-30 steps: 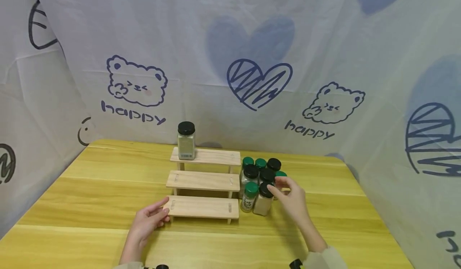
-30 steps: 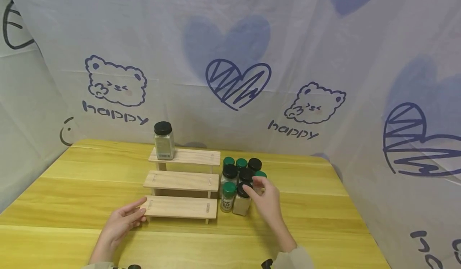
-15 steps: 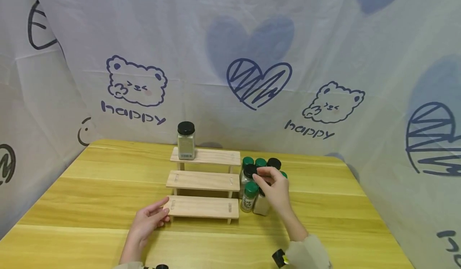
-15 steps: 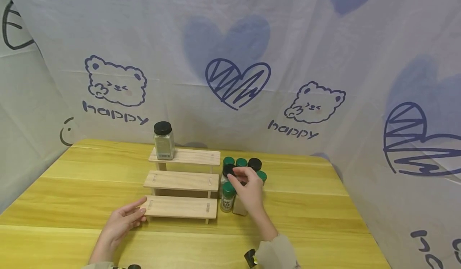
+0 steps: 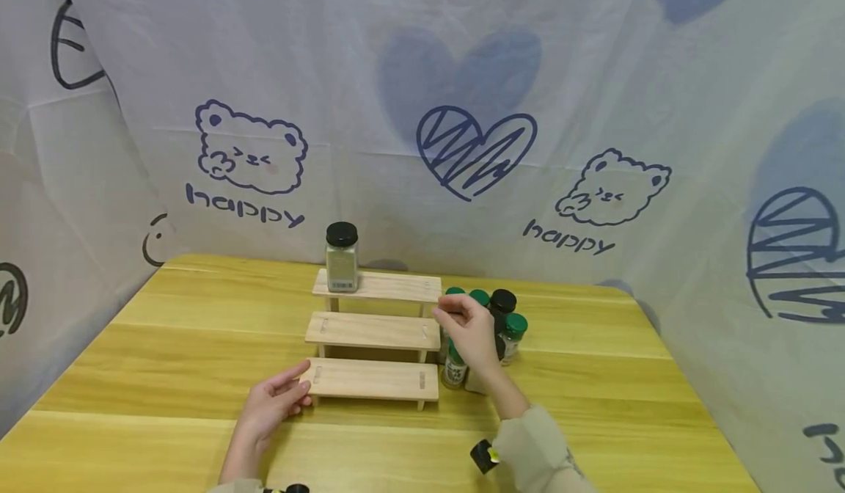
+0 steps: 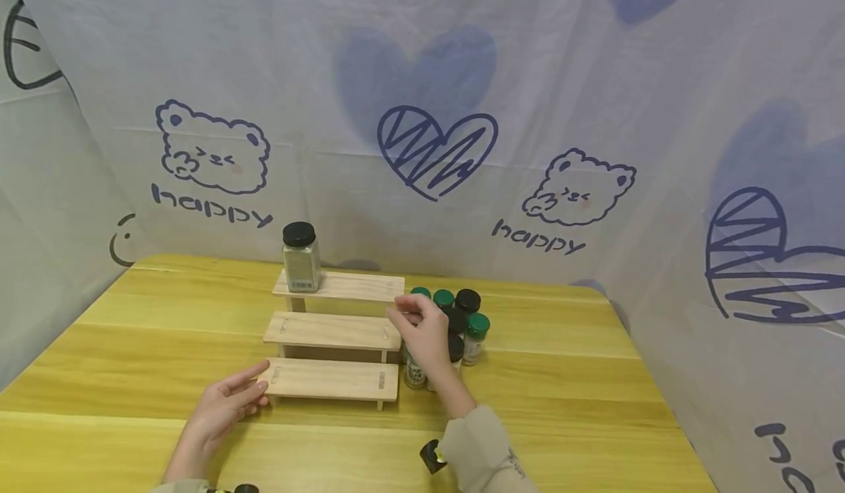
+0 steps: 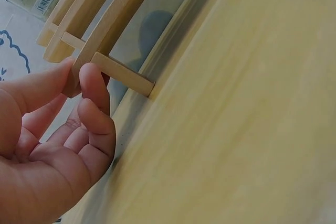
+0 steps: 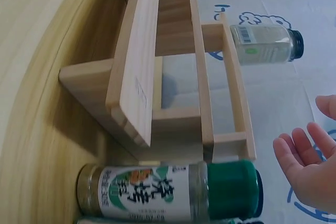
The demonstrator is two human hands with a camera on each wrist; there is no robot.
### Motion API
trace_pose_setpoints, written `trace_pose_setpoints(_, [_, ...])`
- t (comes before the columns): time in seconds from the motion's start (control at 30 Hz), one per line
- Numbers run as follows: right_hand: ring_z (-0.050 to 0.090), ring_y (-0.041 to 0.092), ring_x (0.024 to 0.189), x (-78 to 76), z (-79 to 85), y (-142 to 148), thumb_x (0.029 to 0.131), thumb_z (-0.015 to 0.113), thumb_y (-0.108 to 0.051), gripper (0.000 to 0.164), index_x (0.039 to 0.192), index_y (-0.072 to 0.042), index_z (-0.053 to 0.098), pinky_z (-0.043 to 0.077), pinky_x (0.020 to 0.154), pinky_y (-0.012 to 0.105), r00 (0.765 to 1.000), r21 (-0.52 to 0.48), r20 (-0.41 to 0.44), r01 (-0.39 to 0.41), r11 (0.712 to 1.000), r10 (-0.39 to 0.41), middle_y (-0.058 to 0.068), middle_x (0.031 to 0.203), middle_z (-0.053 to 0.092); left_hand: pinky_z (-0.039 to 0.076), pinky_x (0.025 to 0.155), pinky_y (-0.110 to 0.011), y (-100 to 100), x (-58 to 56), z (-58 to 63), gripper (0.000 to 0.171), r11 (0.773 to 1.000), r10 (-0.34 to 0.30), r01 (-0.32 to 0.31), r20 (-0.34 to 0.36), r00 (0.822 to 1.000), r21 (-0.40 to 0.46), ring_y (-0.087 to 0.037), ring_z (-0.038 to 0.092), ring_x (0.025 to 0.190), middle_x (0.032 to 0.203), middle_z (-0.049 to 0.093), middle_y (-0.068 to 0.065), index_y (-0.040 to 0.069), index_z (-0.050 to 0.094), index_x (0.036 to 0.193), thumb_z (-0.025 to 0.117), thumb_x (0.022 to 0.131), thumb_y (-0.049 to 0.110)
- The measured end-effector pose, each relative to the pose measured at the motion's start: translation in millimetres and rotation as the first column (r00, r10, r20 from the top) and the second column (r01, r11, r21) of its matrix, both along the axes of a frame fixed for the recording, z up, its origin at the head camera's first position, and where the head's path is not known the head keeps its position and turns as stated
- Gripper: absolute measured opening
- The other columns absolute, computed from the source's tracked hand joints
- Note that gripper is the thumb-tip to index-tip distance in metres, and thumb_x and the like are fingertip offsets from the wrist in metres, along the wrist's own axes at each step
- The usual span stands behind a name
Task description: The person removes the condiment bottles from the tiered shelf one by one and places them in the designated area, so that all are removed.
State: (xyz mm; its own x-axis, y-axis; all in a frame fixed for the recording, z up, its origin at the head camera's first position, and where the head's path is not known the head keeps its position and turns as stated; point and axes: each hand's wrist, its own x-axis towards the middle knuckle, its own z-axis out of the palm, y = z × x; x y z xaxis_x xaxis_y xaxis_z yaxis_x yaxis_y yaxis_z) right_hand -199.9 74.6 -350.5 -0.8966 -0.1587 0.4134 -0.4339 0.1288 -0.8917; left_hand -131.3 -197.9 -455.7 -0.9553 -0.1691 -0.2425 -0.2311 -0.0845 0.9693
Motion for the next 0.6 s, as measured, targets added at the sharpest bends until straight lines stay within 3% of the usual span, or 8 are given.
trace_pose_setpoints(0.6, [0.053, 0.036, 0.093, -18.6, 5.8, -45, 0.082, 0.063, -0.001, 0.033, 0.108, 0.014, 0.051, 0.047, 0.080, 0.033, 0.996, -0.018, 0.058, -0.067, 0.998, 0.067, 0.030, 0.100, 0.053, 0.046, 0.058, -0.021, 0, 0.6, 1.7, 0.045, 1.000, 0.005, -0.005, 0.007, 1.000, 0.009, -0.012, 0.059, 0.067, 0.080, 0.061, -0.003, -0.002, 0.043, 0.127, 0.058, 0.086, 0.004])
